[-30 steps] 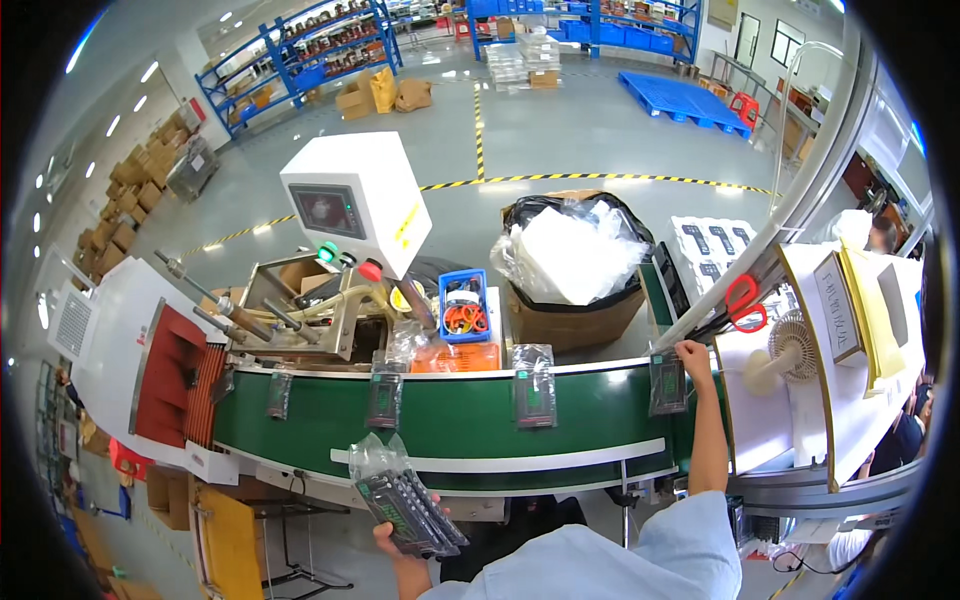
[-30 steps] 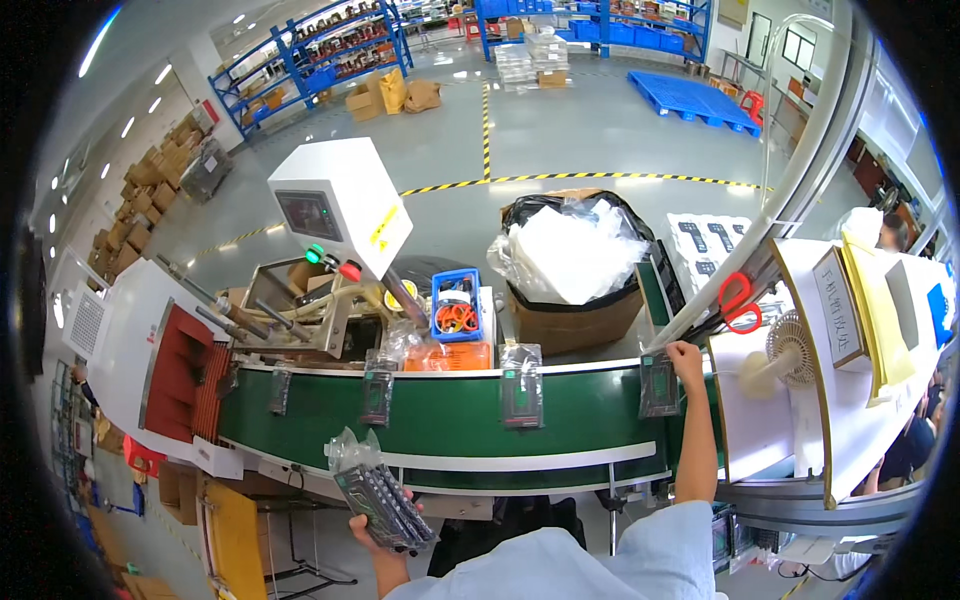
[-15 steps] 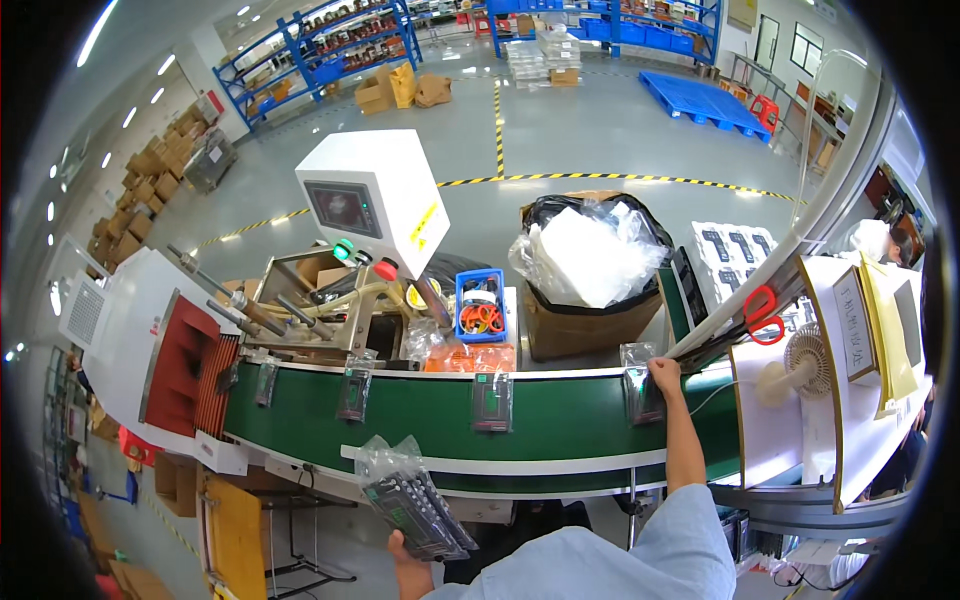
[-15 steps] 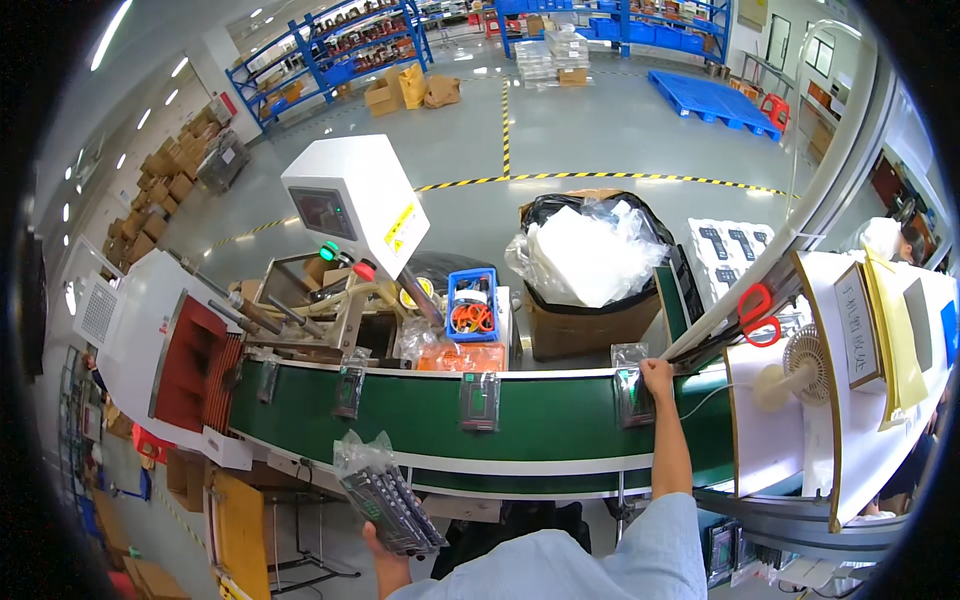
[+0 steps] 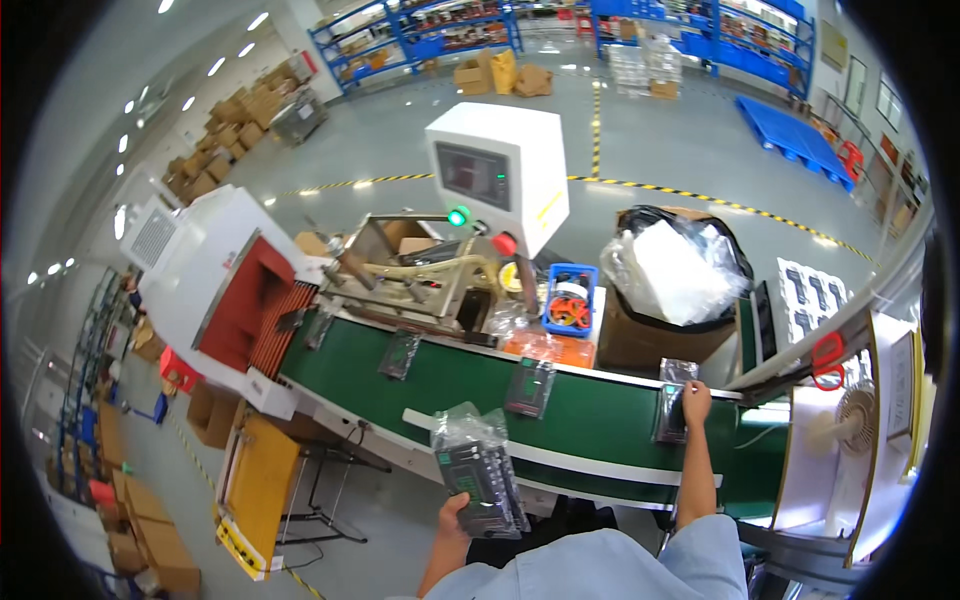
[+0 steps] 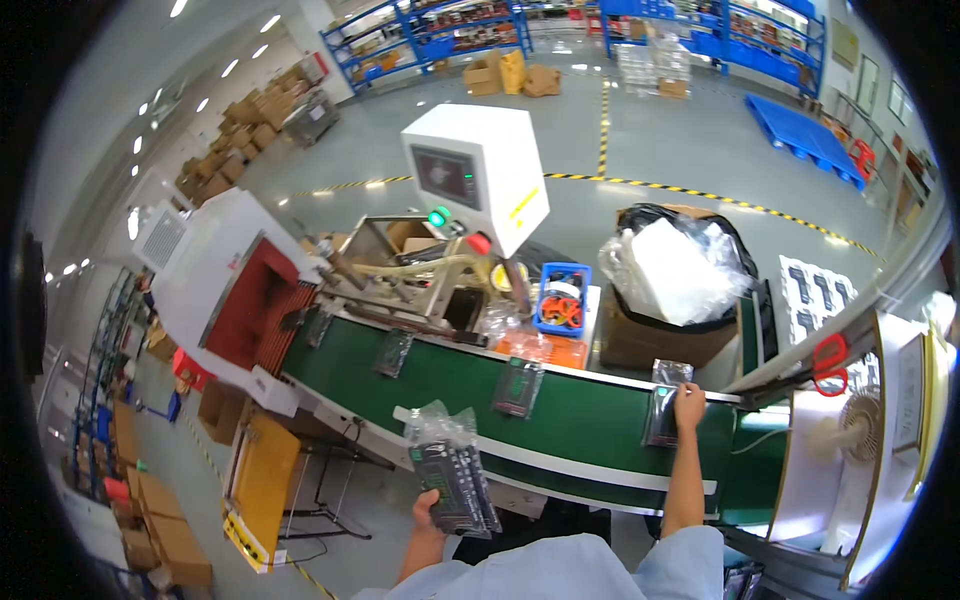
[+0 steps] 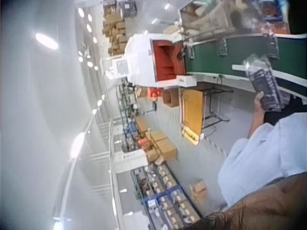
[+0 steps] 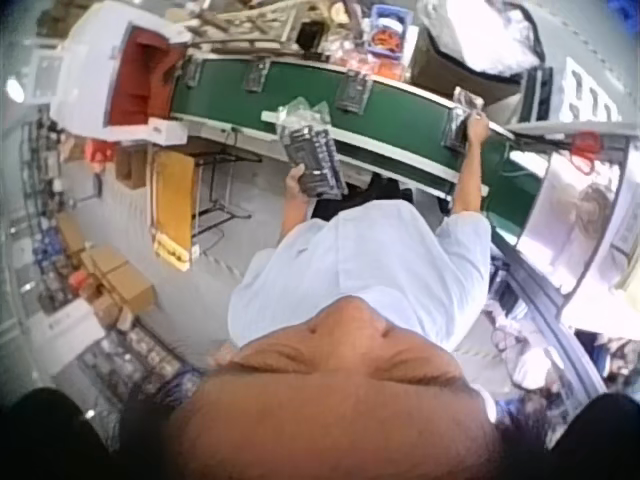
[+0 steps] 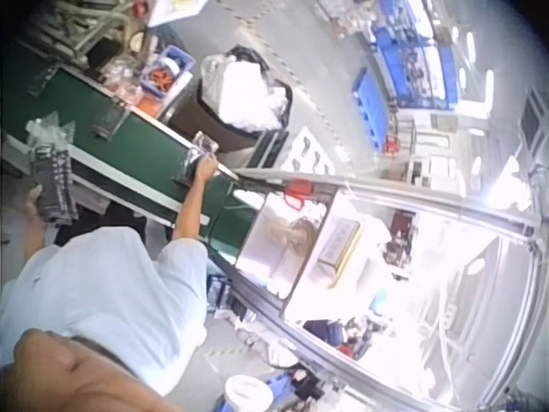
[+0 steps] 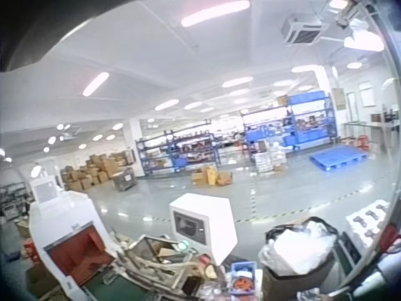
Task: The person repeatedly picks small packaged electronic components from a conveyor belt and places them into a black mesh bag. The person handles the items one at a time, transferring them from the belt to the bag throughout the clip.
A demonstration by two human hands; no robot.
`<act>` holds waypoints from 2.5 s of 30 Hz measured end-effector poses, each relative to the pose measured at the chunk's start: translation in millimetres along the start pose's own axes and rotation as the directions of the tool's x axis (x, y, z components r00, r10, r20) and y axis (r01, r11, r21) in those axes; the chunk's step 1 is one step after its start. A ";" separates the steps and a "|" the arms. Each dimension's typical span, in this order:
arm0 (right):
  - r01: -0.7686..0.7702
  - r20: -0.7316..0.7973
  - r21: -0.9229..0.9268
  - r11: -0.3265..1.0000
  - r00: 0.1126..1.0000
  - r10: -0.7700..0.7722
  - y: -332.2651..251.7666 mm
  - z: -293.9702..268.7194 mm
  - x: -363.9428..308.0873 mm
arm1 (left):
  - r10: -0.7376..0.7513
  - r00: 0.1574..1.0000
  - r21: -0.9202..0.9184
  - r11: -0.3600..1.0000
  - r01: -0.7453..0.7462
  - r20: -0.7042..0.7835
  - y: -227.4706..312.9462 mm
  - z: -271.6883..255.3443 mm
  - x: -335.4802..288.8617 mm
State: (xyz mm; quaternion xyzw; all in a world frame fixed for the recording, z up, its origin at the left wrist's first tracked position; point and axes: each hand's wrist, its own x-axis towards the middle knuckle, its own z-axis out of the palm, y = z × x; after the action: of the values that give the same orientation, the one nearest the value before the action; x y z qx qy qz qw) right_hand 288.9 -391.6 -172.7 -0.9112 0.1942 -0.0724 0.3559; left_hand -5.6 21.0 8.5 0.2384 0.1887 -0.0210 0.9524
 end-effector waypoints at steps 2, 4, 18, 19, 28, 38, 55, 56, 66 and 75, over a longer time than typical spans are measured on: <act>0.061 -0.306 -0.122 0.991 0.947 -0.096 -19.2 0.7 -17.9 | -0.029 1.000 -0.008 1.000 0.028 -0.003 3.6 -2.1 -3.3; 0.151 -0.193 -0.021 0.988 0.969 -0.152 -72.5 -12.5 -49.5 | -0.042 0.999 -0.008 0.999 0.042 -0.014 6.1 -4.8 -9.5; -0.272 0.828 0.559 0.783 0.223 -0.514 -250.8 -51.5 -237.0 | -0.145 0.984 0.316 0.943 0.106 0.104 15.7 36.5 -18.1; -0.277 0.844 0.534 0.799 0.235 -0.482 -251.7 -52.9 -237.5 | -0.151 0.984 0.312 0.943 0.115 0.092 15.3 33.0 -18.4; -0.091 0.788 0.601 0.794 0.235 -0.569 -244.4 -57.3 -235.9 | -0.034 0.999 0.156 0.987 0.040 -0.040 9.0 15.7 -13.7; -0.190 0.872 0.489 0.852 0.148 -0.467 -224.3 -56.9 -233.2 | 0.056 0.996 0.005 0.998 -0.056 -0.070 13.4 30.2 2.8; 0.055 0.205 0.450 0.891 0.965 -0.163 -40.5 -192.1 -2.7 | 0.389 0.913 0.142 0.917 -0.372 -0.124 57.2 19.0 -4.0; 0.034 0.192 0.404 0.914 0.974 -0.121 -34.8 -202.6 9.4 | 0.429 0.896 0.171 0.896 -0.409 -0.109 57.5 14.2 -4.8; 0.255 -0.003 -0.180 0.950 0.966 -0.260 47.5 -174.0 63.7 | 0.500 0.852 0.164 0.863 -0.477 -0.153 51.1 32.9 -7.8; -0.026 -0.020 0.078 0.997 0.999 0.028 90.7 -71.0 55.2 | 0.415 0.906 0.099 0.908 -0.407 -0.082 45.1 38.5 -8.7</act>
State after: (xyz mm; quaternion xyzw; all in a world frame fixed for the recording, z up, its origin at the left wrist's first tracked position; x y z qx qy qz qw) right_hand 292.7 -518.9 -182.1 -0.8931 0.2073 -0.0849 0.3900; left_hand 5.7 42.8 63.3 0.3113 0.1814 0.1847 0.9144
